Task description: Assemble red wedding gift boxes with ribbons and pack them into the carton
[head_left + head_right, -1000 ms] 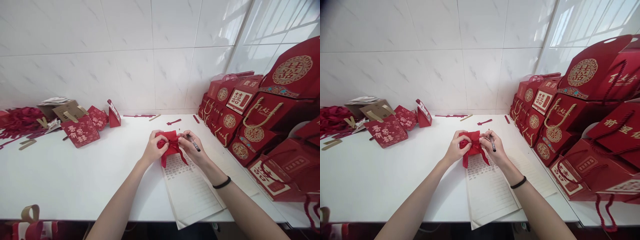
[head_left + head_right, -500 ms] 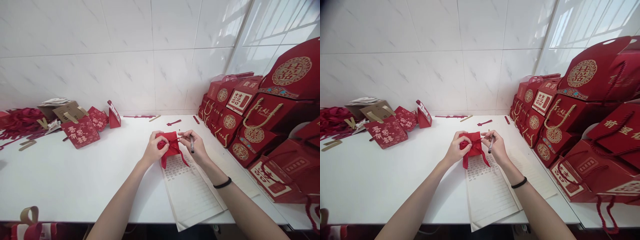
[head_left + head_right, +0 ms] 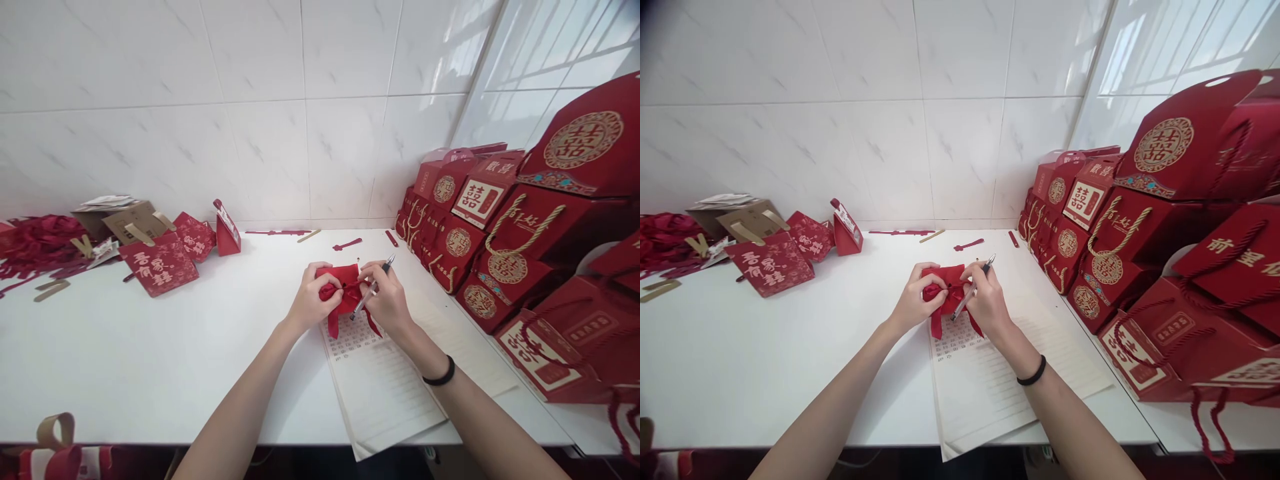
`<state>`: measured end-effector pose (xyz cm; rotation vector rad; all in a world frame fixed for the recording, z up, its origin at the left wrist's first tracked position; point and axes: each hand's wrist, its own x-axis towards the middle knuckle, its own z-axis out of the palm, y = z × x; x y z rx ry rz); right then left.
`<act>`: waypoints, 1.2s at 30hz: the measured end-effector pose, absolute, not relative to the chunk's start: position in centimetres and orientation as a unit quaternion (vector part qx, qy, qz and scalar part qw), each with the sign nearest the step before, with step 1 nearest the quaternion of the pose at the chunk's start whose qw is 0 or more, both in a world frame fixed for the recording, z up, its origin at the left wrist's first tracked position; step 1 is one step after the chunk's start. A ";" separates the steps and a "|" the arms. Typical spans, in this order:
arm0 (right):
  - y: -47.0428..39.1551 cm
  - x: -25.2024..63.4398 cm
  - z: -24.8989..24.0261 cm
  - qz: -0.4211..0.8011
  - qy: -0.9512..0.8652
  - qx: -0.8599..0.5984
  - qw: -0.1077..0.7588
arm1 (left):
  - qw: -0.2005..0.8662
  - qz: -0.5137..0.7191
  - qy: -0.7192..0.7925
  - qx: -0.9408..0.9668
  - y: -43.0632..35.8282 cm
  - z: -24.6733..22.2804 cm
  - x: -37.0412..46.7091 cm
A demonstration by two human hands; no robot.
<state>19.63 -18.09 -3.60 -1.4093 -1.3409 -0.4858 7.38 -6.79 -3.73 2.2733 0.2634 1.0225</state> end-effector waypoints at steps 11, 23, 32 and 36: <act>-18.5 20.2 -2.9 -0.014 -0.461 -0.697 0.549 | 0.303 0.398 0.114 0.858 -6.4 -3.8 7.3; -18.6 19.9 -2.2 0.196 -0.433 -0.611 0.633 | 0.287 0.396 0.118 0.864 -6.4 -3.7 7.3; -19.0 21.7 -2.0 0.131 -0.422 -0.518 0.732 | 0.299 0.396 0.134 0.858 -6.0 -3.8 7.1; -18.8 21.6 -2.6 0.065 -0.515 -0.554 0.651 | 0.285 0.399 0.133 0.861 -5.9 -3.7 7.1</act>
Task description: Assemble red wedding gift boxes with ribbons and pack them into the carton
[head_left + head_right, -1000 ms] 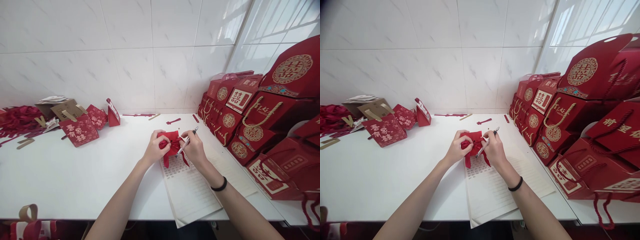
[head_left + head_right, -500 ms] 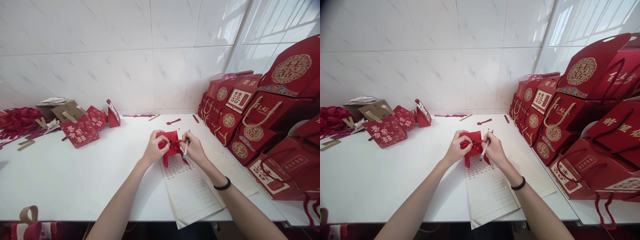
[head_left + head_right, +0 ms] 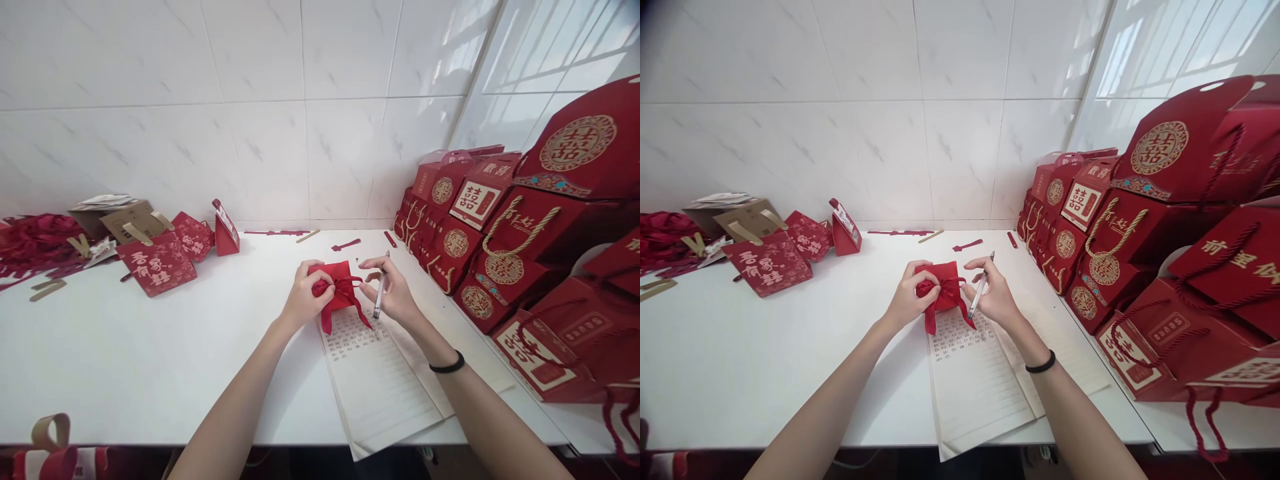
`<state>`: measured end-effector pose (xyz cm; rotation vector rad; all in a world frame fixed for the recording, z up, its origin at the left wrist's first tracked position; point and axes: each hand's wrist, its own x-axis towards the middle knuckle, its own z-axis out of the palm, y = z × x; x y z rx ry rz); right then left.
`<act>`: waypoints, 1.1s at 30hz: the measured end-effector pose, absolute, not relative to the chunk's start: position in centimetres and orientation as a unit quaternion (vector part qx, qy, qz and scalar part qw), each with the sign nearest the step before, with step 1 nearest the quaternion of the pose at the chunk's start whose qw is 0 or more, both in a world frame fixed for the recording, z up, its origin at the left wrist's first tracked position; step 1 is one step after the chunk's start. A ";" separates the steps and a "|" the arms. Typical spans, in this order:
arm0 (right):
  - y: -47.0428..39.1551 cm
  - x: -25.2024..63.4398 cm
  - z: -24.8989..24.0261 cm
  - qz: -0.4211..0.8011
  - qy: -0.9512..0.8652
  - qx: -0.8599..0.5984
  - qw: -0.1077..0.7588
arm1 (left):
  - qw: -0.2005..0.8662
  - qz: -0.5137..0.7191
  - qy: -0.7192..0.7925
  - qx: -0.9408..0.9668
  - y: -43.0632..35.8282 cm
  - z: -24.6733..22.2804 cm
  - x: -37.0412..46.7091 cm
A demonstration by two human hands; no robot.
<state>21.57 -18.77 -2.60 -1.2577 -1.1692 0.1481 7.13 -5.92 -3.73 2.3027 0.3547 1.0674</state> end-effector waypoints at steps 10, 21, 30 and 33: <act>-18.2 20.8 -2.4 0.191 -0.431 -0.589 0.656 | 0.293 0.400 0.133 0.858 -6.0 -3.8 7.2; -18.0 19.5 -2.9 0.155 -0.416 -0.596 0.669 | 0.290 0.400 0.125 0.860 -6.2 -3.8 7.2; -18.7 21.7 -2.2 0.160 -0.432 -0.520 0.719 | 0.292 0.396 0.127 0.862 -6.1 -3.7 7.1; -18.8 21.8 -2.5 0.113 -0.518 -0.548 0.647 | 0.295 0.398 0.125 0.860 -6.1 -3.6 7.1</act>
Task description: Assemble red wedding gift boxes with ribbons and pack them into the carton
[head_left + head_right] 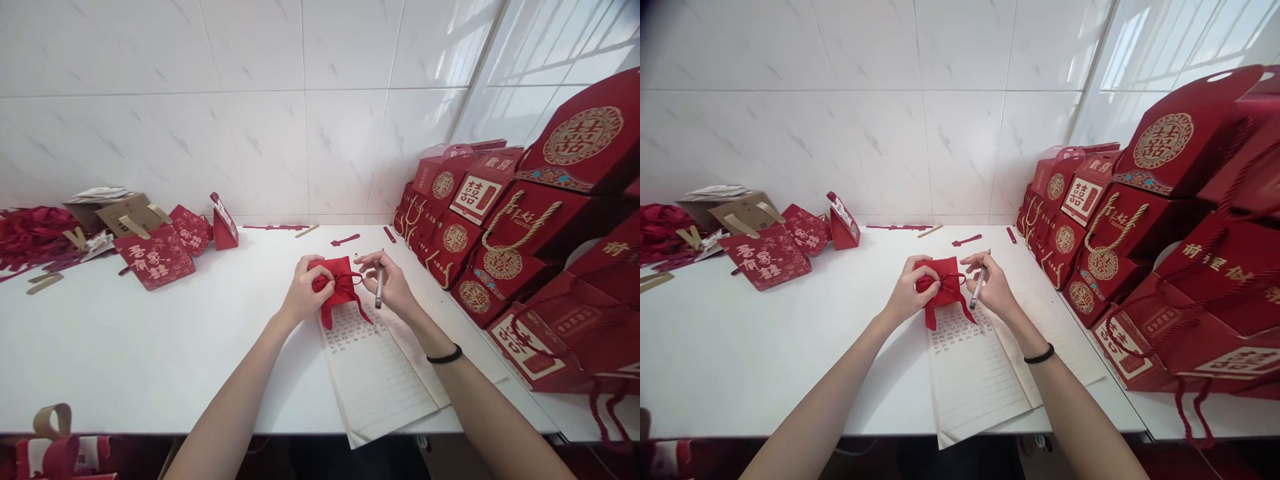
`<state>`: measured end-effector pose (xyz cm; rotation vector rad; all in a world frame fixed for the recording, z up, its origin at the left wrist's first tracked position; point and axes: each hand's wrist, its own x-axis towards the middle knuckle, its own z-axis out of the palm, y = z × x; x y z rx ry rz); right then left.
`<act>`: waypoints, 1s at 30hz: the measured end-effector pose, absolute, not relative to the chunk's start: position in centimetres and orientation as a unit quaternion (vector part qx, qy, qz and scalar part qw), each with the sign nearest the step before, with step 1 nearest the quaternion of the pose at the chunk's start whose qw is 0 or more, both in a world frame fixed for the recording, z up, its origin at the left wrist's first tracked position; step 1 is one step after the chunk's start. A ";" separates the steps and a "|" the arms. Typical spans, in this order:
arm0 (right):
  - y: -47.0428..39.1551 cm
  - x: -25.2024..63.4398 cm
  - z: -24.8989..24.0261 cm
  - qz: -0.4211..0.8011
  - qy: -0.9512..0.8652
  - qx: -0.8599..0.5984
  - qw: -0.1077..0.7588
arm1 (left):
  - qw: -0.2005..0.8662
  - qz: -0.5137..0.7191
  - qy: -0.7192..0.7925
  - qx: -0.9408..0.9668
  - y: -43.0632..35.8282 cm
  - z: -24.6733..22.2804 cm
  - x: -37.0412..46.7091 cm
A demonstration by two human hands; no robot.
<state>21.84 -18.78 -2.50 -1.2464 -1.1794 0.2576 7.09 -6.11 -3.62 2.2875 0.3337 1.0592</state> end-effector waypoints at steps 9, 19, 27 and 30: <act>-18.3 20.7 -2.7 0.092 -0.494 -0.582 0.639 | 0.309 0.392 0.128 0.857 -6.1 -3.7 7.1; -17.5 20.7 -3.5 0.186 -0.315 -0.613 0.700 | 0.307 0.391 0.124 0.859 -6.1 -3.6 7.1; -17.8 20.5 -4.6 0.037 -0.558 -0.584 0.588 | 0.311 0.389 0.132 0.857 -6.0 -3.7 7.2; -17.7 20.5 -5.2 0.020 -0.630 -0.586 0.508 | 0.323 0.383 0.125 0.856 -5.8 -3.4 6.9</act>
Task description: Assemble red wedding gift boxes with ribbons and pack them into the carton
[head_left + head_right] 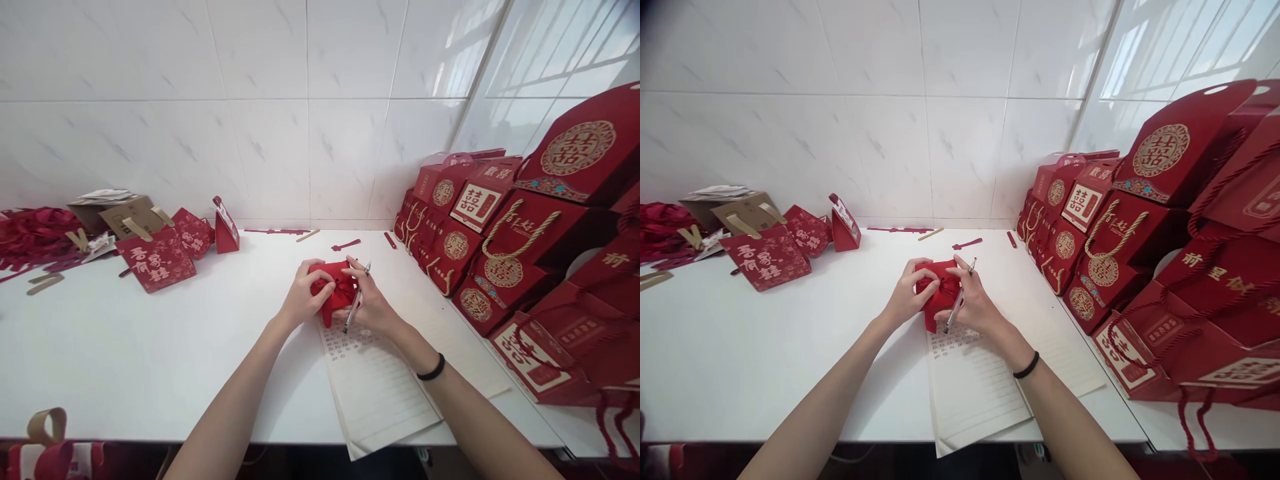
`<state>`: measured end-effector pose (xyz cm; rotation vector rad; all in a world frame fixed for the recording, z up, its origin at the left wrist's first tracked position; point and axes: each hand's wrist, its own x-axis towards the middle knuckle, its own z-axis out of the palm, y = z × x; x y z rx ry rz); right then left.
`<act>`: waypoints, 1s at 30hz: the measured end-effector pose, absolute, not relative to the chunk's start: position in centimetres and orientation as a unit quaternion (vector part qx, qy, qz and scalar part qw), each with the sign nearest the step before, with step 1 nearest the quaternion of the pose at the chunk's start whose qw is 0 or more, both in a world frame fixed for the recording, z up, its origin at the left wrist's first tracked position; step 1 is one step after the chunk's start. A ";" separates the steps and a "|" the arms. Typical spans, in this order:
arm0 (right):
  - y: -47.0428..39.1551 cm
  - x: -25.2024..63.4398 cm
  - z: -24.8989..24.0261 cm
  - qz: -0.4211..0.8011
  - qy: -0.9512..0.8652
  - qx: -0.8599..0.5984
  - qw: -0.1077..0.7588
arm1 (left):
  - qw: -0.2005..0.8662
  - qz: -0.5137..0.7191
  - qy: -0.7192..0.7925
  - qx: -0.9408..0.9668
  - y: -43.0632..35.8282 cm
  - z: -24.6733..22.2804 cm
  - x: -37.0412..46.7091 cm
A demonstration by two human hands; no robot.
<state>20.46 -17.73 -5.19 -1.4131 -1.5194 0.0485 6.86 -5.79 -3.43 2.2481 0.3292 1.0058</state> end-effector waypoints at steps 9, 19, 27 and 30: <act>-17.5 20.8 -5.4 -0.050 -0.637 -0.596 0.486 | 0.308 0.455 0.064 0.833 -4.2 -3.4 6.1; -17.6 20.5 -5.3 -0.033 -0.630 -0.607 0.484 | 0.171 0.535 0.030 0.827 -4.7 -3.0 6.3; -17.6 20.5 -5.1 -0.035 -0.633 -0.610 0.476 | 0.224 0.509 0.025 0.831 -4.8 -2.8 6.0; -17.6 20.5 -5.1 -0.032 -0.632 -0.612 0.474 | 0.266 0.477 0.021 0.837 -4.5 -2.6 5.8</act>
